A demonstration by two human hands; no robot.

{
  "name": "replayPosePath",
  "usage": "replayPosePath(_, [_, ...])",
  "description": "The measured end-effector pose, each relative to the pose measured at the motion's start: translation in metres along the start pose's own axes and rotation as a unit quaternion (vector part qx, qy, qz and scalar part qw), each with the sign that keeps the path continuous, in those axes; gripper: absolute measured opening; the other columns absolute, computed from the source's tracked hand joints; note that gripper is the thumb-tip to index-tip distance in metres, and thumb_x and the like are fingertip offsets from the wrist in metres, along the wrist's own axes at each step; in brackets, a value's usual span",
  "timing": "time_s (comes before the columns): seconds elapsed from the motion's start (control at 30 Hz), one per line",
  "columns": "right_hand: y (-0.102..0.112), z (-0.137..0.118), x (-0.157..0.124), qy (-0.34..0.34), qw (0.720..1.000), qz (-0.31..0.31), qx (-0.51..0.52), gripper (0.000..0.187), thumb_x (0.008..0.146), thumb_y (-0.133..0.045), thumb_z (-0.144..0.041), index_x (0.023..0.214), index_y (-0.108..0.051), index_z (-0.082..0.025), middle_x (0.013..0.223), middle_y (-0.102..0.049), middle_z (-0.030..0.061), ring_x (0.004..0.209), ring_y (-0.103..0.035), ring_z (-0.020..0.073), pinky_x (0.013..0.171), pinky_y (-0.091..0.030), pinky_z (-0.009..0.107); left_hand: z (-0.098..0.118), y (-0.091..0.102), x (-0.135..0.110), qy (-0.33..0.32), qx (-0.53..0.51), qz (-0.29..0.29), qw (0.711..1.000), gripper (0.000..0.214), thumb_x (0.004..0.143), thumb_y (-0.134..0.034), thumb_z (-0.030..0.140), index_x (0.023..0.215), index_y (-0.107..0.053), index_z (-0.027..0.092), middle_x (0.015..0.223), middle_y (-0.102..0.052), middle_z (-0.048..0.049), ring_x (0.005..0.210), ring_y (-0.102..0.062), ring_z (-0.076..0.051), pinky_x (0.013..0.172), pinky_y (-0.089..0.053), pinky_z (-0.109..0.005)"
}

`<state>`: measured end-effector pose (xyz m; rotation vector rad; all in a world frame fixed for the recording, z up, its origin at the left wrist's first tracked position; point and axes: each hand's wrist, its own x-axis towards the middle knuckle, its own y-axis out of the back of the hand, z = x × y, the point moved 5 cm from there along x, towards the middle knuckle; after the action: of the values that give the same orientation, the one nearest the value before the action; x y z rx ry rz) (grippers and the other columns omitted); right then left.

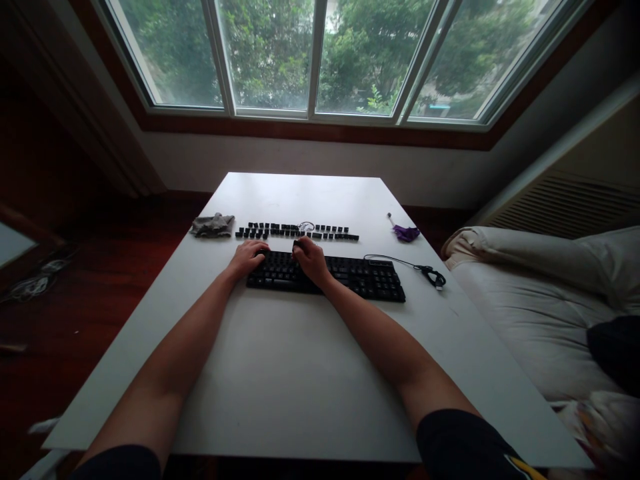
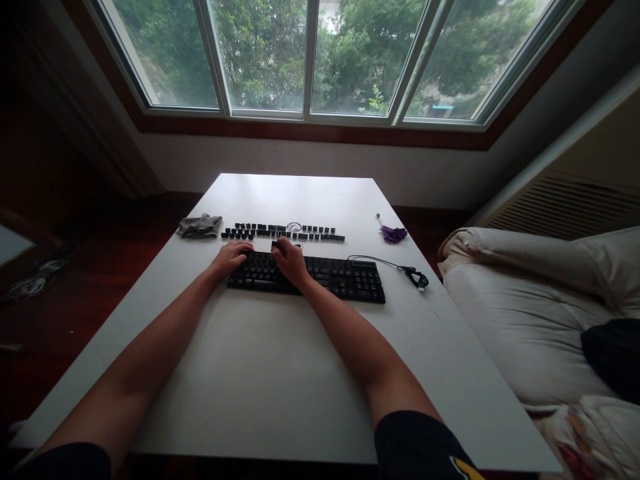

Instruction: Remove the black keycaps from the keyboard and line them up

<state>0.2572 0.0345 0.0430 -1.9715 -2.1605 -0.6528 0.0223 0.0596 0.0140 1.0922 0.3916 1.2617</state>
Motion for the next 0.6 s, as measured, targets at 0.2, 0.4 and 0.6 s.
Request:
replayPosePath(0.2, [-0.001,-0.003,0.001,0.033,0.999,-0.004,0.019,0.023,0.088,-0.06,-0.045,0.094,-0.064,-0.023,0.077,-0.065,0.0018,0.068,-0.061,0.0171,0.063,-0.05,0.029,0.021,0.013,0.002,0.012,-0.05,0.014,0.999,0.033,0.083,-0.054,0.024,0.11,-0.071,0.027,0.122,-0.07,-0.0011,0.121,-0.056,-0.026,0.112,-0.04,-0.045])
replayPosePath(0.4, [-0.001,-0.007,0.001,0.037,0.999,-0.012,0.026,0.024,0.088,-0.062,-0.045,0.093,-0.066,-0.022,0.076,-0.066,0.0023,0.068,-0.063,0.0177,0.065,-0.051,0.029,0.066,0.017,0.004,-0.039,-0.126,-0.033,0.991,0.034,0.086,-0.06,0.033,0.118,-0.069,0.027,0.121,-0.07,-0.0025,0.117,-0.061,-0.025,0.107,-0.046,-0.043])
replayPosePath(0.6, [-0.002,-0.005,0.0,0.019,0.998,-0.02,0.047,0.026,0.088,-0.062,-0.047,0.094,-0.064,-0.022,0.074,-0.068,0.0012,0.067,-0.066,0.0181,0.067,-0.053,0.03,0.075,0.014,0.003,-0.027,-0.117,-0.038,0.992,0.029,0.084,-0.063,0.035,0.11,-0.071,0.025,0.11,-0.073,-0.0036,0.107,-0.065,-0.025,0.099,-0.051,-0.042])
